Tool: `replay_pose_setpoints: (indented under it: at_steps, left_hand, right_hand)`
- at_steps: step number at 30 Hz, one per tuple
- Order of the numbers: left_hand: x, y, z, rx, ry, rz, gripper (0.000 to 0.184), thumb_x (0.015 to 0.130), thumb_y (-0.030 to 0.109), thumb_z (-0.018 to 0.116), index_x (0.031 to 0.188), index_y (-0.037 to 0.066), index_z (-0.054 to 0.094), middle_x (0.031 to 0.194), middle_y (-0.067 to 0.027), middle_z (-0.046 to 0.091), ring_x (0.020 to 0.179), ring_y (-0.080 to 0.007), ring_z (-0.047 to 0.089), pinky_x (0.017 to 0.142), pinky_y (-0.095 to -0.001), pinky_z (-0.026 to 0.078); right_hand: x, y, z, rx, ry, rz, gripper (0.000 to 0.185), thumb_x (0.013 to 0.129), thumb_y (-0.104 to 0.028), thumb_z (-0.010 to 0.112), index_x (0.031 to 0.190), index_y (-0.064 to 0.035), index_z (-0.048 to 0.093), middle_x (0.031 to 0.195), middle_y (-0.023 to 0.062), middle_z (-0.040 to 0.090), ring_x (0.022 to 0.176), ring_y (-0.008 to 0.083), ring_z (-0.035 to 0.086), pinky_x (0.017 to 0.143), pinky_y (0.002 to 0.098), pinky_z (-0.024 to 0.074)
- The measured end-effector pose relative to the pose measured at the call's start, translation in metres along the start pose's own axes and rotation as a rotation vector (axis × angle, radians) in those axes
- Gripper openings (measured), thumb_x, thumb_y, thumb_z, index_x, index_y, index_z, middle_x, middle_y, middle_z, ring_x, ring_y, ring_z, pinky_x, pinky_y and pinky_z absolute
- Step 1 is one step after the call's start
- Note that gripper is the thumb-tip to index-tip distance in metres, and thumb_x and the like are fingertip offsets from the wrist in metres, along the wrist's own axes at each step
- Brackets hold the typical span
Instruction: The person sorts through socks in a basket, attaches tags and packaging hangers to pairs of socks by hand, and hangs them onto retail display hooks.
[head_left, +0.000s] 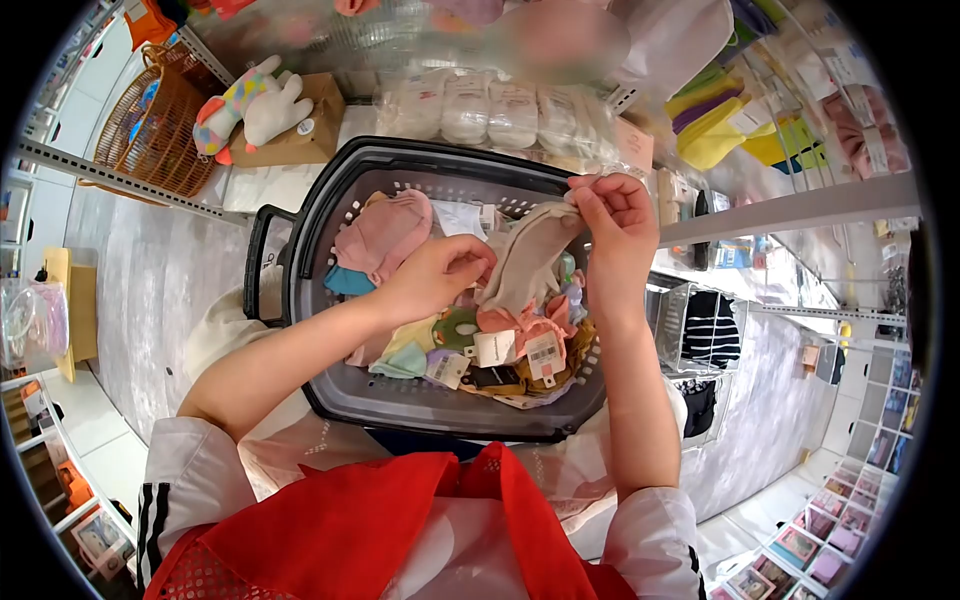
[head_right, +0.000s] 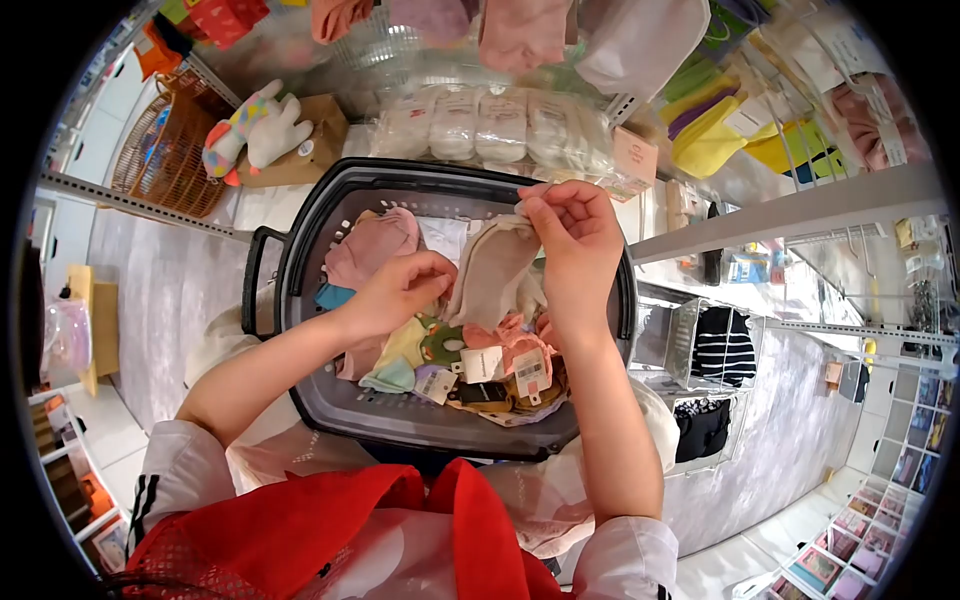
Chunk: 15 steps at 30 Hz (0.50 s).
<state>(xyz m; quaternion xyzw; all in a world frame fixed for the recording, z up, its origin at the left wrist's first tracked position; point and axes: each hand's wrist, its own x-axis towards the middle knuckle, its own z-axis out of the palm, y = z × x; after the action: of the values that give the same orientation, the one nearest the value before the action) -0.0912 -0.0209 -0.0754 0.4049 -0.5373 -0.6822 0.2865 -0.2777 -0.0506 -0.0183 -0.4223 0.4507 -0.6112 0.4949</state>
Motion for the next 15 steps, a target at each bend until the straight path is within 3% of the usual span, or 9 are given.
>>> replay_pose_setpoints:
  at_steps: [4,7,10,15]
  left_hand:
    - [0.002,-0.01,0.001,0.013,0.034,0.015,0.019,0.085,0.009,0.05,0.101,-0.001,0.05,0.088,-0.0038,0.058,0.078,-0.0074,0.053,0.067,-0.0211,0.044]
    - [-0.002,-0.001,0.006,0.115,0.072,0.053,0.029,0.085,0.006,0.049,0.112,0.001,0.044,0.108,-0.0078,0.049,0.101,-0.0122,0.047,0.086,-0.0255,0.038]
    - [-0.006,0.014,0.011,0.242,0.18,0.194,0.046,0.081,0.005,0.054,0.122,0.003,0.035,0.123,-0.0111,0.04,0.116,-0.0174,0.038,0.097,-0.0298,0.029]
    - [0.003,0.014,0.003,0.3,0.231,0.417,0.058,0.075,0.003,0.06,0.125,0.003,0.032,0.126,-0.0109,0.038,0.12,-0.0193,0.034,0.101,-0.0312,0.024]
  right_hand:
    - [0.003,0.001,-0.004,0.09,-0.01,0.05,0.016,0.077,0.004,0.055,0.09,-0.0011,0.047,0.088,0.0103,0.06,0.074,0.01,0.055,0.067,0.0211,0.044]
    - [0.001,0.004,-0.001,0.053,-0.045,0.073,0.016,0.077,0.004,0.056,0.09,-0.0011,0.047,0.088,0.0102,0.06,0.073,0.0096,0.055,0.066,0.0212,0.0439]
    - [-0.003,0.001,0.008,-0.018,-0.109,0.1,0.02,0.076,0.004,0.056,0.092,-0.0001,0.046,0.087,0.0101,0.06,0.071,0.0097,0.055,0.062,0.0208,0.0445]
    - [-0.008,0.009,0.014,0.01,-0.21,0.145,0.025,0.076,0.005,0.056,0.097,0.0012,0.043,0.085,0.0098,0.06,0.071,0.0099,0.056,0.065,0.0223,0.0466]
